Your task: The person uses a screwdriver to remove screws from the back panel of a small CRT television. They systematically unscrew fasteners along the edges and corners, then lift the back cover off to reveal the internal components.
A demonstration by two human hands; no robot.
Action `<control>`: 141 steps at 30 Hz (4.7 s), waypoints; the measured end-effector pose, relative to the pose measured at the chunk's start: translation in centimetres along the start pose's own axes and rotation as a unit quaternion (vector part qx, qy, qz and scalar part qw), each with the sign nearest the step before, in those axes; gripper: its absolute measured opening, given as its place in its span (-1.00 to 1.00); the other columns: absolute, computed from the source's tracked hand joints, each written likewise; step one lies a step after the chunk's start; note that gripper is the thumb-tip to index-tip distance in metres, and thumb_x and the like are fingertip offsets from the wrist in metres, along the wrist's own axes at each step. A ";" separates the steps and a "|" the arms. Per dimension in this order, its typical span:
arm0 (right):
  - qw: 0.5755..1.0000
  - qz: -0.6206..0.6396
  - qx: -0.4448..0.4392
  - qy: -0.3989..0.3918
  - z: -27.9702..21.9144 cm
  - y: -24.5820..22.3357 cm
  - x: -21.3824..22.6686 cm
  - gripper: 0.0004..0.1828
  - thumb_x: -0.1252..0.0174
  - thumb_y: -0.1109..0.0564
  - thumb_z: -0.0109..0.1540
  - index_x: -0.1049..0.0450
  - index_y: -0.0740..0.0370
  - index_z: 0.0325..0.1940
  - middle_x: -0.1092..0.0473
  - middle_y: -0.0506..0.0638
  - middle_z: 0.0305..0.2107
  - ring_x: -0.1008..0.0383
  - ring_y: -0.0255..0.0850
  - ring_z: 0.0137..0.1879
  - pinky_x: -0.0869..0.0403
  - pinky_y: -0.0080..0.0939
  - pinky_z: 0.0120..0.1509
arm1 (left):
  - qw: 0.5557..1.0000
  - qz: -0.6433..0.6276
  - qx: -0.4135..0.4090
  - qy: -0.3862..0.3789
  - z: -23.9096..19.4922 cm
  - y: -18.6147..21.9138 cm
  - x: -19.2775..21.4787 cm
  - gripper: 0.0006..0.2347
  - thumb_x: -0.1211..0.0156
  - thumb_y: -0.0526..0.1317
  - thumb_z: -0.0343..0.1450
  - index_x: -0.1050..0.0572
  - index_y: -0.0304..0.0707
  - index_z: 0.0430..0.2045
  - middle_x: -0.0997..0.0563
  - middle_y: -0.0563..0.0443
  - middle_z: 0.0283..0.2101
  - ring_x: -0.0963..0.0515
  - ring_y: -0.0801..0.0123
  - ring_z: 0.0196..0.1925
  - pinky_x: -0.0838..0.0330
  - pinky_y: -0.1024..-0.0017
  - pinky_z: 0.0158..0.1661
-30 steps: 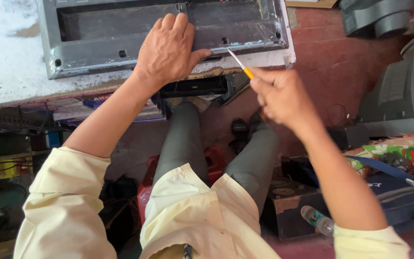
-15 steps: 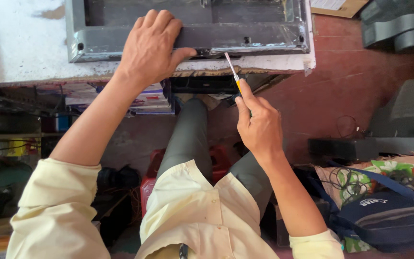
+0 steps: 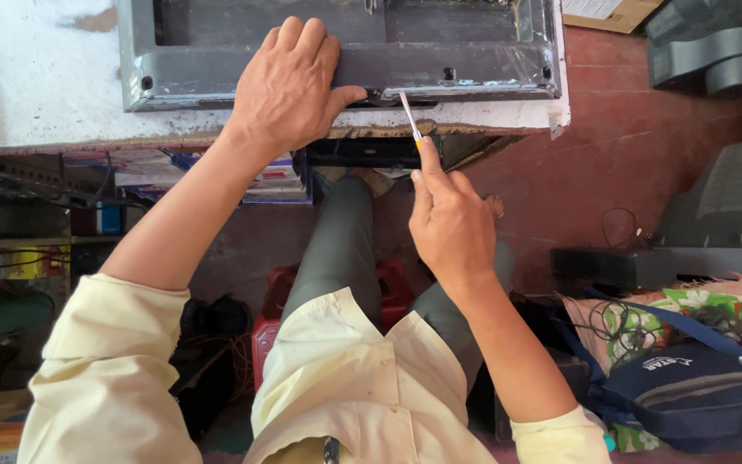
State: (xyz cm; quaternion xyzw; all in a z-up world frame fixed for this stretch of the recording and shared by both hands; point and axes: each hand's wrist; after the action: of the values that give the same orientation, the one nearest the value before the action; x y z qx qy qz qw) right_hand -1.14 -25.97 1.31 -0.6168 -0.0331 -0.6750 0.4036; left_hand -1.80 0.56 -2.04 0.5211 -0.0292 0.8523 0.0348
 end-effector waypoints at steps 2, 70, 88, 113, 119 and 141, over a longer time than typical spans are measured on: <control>0.999 -0.029 -0.016 -0.027 0.3 -1.0 0.4 -0.57 -0.11 0.07 0.36 -0.48 0.15 0.32 -0.47 0.19 -0.45 -0.51 0.16 -0.39 -0.44 0.15 -0.31 | 1.000 0.006 -0.003 -0.002 0.0 0.1 -0.2 -0.52 -0.20 0.17 0.57 -0.51 -0.44 -0.18 -0.37 -0.11 -0.15 -0.38 0.12 -0.06 -0.34 0.27 0.02; 0.998 -0.041 0.006 -0.054 -0.3 -10.2 -4.3 -0.55 -0.10 0.05 0.37 -0.44 0.07 0.36 -0.46 0.16 -0.42 -0.50 0.18 -0.38 -0.47 0.16 -0.30 | 0.992 -0.112 0.023 0.059 -8.7 -9.4 2.2 -0.56 -0.27 0.08 0.58 -0.48 -0.46 -0.04 -0.39 -0.22 0.02 -0.37 -0.07 0.13 -0.27 0.06 0.08; 0.997 0.051 -0.043 -0.039 0.6 -12.6 -5.6 -0.58 -0.11 0.10 0.41 -0.44 0.21 0.36 -0.44 0.24 -0.49 -0.47 0.11 -0.41 -0.46 0.07 -0.26 | 0.991 -0.128 0.029 0.031 -8.1 -9.0 3.3 -0.43 -0.47 0.08 0.36 -0.45 -0.49 -0.01 -0.33 -0.18 -0.09 -0.33 0.00 0.01 -0.26 0.12 0.05; 0.994 0.002 0.102 -0.050 -0.1 -8.9 -3.8 -0.53 -0.11 0.14 0.38 -0.45 0.25 0.38 -0.47 0.34 -0.33 -0.49 0.28 -0.21 -0.45 0.19 -0.11 | 0.916 -0.280 0.266 0.109 -12.9 -9.5 0.1 -0.46 -0.30 0.16 0.45 -0.39 -0.16 0.19 -0.28 -0.07 0.47 -0.10 -0.13 0.59 -0.05 0.03 0.50; 0.985 0.116 0.084 -0.092 1.4 -6.5 -5.9 -0.61 -0.07 0.03 0.54 -0.43 0.42 0.28 -0.44 0.31 -0.31 -0.44 0.06 -0.28 -0.42 -0.01 -0.23 | 0.907 -0.284 0.292 0.107 -13.4 -9.9 -1.4 -0.43 -0.26 0.24 0.40 -0.42 -0.12 0.17 -0.26 -0.02 0.48 -0.06 -0.18 0.58 -0.02 -0.03 0.47; 0.910 0.349 -0.195 -0.112 -0.4 -12.0 -4.8 -0.60 -0.04 0.10 0.38 -0.49 0.22 0.28 -0.54 -0.06 -0.32 -0.39 -0.41 -0.60 -0.28 -0.38 -0.61 | 0.906 -0.303 0.252 0.156 -14.1 -9.5 0.0 -0.42 -0.48 0.08 0.39 -0.38 -0.18 0.21 -0.32 -0.03 0.46 -0.10 -0.16 0.58 -0.13 0.01 0.47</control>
State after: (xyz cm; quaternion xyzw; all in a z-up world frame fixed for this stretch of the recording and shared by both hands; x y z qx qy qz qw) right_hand -8.97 -15.68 2.51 -0.7269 0.2715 -0.4110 0.4785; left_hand -13.45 11.24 -8.35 0.3569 0.3517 0.8499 0.1629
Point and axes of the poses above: each hand's wrist, its own z-axis towards the middle knuckle, its own x-axis out of the back of the hand, y = z × x
